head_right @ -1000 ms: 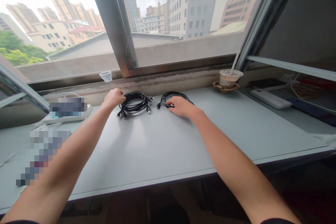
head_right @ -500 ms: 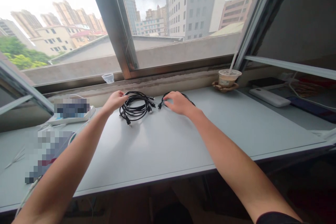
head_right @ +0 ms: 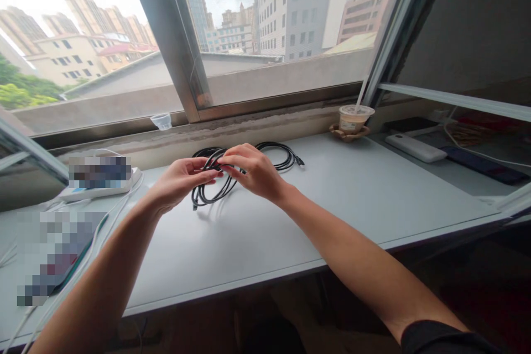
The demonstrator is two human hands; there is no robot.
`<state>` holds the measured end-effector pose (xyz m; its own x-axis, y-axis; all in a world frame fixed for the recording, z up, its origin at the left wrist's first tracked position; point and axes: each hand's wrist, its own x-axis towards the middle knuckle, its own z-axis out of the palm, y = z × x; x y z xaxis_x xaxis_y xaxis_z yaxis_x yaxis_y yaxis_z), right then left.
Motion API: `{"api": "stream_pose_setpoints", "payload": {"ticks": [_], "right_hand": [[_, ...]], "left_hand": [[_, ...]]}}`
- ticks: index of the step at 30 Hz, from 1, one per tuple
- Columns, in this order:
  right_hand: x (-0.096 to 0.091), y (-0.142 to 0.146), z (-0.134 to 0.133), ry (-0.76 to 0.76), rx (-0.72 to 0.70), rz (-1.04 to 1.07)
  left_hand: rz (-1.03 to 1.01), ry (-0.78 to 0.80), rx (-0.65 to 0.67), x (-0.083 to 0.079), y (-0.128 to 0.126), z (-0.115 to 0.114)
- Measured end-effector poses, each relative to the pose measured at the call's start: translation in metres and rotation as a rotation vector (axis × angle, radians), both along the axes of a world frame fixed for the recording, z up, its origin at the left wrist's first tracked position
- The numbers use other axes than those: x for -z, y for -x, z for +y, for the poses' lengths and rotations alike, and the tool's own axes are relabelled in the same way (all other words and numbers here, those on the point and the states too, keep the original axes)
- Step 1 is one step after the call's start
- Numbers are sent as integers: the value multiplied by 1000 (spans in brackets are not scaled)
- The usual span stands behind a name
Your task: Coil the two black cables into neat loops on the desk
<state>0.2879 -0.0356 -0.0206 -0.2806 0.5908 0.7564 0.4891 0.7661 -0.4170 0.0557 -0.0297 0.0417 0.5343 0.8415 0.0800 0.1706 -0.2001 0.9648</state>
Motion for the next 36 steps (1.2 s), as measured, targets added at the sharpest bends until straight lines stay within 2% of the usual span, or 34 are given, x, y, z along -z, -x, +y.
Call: {"api": "stream_pose_setpoints", "payload": {"ticks": [3,5,8,11,14,18,22,26,31,36], "right_hand": [[-1,-5,-2,14,8,-77],[-2,-8,-2,12,13,-106],[-4,-8,-4,12,-3,-128],[-5,-5,-7,-11,-28,-122],[-3,-2,-8,-2,-37,-149],[0,-8,-4,-13,21,-186],[4,-21,6,-22,106,-207],[9,-33,15,110,241,-269],[8,-46,21,274,457,-392],[2,-67,24,306,577,-515]], "left_hand": [[-114,138,155,1,11,-2],[-155,217,183,3,22,0],[-117,208,184,7,35,3],[-62,129,199,15,36,2],[-31,-45,95,24,28,1],[-31,-299,-96,32,21,2],[-148,-351,-219,34,24,8],[-202,-382,-354,33,29,13],[-212,-666,-442,35,41,27],[-212,-835,-539,34,55,39]]}}
